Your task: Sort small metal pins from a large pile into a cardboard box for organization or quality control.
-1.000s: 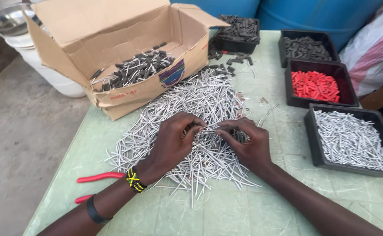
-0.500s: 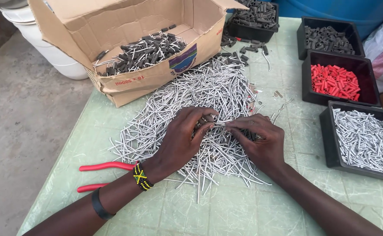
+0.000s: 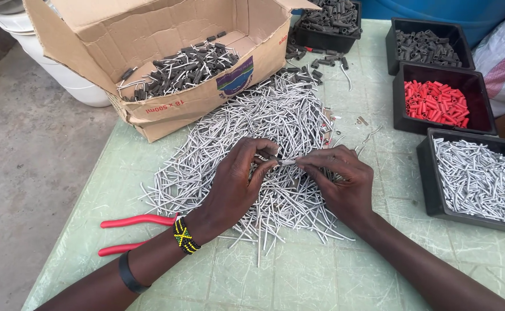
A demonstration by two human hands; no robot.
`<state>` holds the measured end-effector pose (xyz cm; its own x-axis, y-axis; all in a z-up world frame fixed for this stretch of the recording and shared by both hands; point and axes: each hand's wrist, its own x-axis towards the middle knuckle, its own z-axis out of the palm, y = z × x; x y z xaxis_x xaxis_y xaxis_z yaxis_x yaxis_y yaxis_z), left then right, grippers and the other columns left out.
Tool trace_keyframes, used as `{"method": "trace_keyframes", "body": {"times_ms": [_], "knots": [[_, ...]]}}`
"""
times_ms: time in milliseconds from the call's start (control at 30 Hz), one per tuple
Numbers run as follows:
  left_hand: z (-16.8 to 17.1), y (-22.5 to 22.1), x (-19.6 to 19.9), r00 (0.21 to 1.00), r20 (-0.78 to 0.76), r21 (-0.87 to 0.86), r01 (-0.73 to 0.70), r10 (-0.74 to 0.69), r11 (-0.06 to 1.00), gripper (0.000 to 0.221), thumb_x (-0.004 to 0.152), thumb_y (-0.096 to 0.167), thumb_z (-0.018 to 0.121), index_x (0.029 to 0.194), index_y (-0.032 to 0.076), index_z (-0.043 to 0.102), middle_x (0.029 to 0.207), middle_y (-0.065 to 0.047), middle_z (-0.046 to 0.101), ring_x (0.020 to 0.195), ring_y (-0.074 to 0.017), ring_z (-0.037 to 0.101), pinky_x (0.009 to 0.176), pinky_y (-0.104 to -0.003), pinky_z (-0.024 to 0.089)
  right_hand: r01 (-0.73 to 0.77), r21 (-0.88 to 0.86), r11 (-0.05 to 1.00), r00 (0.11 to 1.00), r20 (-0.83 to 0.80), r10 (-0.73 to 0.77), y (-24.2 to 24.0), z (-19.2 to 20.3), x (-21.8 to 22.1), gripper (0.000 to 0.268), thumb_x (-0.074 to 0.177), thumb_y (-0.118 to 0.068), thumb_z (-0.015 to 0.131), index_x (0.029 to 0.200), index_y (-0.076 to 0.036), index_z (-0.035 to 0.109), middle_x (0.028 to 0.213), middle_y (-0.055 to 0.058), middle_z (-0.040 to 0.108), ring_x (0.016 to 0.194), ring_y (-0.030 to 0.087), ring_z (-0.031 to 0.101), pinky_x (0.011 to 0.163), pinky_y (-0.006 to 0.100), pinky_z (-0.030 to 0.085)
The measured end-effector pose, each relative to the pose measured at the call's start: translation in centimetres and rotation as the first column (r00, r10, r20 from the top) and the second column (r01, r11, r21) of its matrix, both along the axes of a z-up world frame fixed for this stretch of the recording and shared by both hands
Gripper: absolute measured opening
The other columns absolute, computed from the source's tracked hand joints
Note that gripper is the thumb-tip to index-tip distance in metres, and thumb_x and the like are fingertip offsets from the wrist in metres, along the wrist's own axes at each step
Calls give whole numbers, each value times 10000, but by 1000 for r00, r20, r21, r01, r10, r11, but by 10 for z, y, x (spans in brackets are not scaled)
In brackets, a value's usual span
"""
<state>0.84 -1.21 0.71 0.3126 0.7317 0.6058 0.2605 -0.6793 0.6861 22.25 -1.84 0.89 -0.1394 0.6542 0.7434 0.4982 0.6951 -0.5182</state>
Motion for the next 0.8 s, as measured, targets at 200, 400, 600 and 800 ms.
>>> {"method": "trace_keyframes", "body": {"times_ms": [200,400,600,800], "knots": [[5,-2,-1,999,30,37,-44,42,998,176,1055,21,587,1216,53,524,1090,-116,587,1047,-308,705,834,-419,675,-5,-5,1000,1000,0,5,4,-4,5,181,839,3,844,953,-137,835,880,54,802,849,249,753,814,331,513],[2,-4,0,999,13,-11,33,-33,999,203,1054,8,578,1245,37,518,1115,-147,587,1068,-353,701,842,-460,669,-56,-33,998,998,-10,56,-1,-4,2,172,829,-11,845,948,-134,832,823,28,807,797,208,750,824,316,481],[6,-8,3,995,-83,104,68,-59,992,146,1034,-22,599,1173,8,635,1065,-151,637,1021,-363,717,825,-471,692,-105,-68,992,994,-50,102,-2,-6,2,164,812,-51,861,957,-120,826,829,14,817,813,173,764,844,296,489],[2,11,-10,990,-108,310,-49,86,949,225,951,-89,663,1039,82,779,962,-87,731,922,-278,746,776,-383,653,-109,-162,981,991,-91,96,-4,4,-2,287,807,-90,872,1085,-125,810,855,47,822,875,196,768,895,335,511]]}}
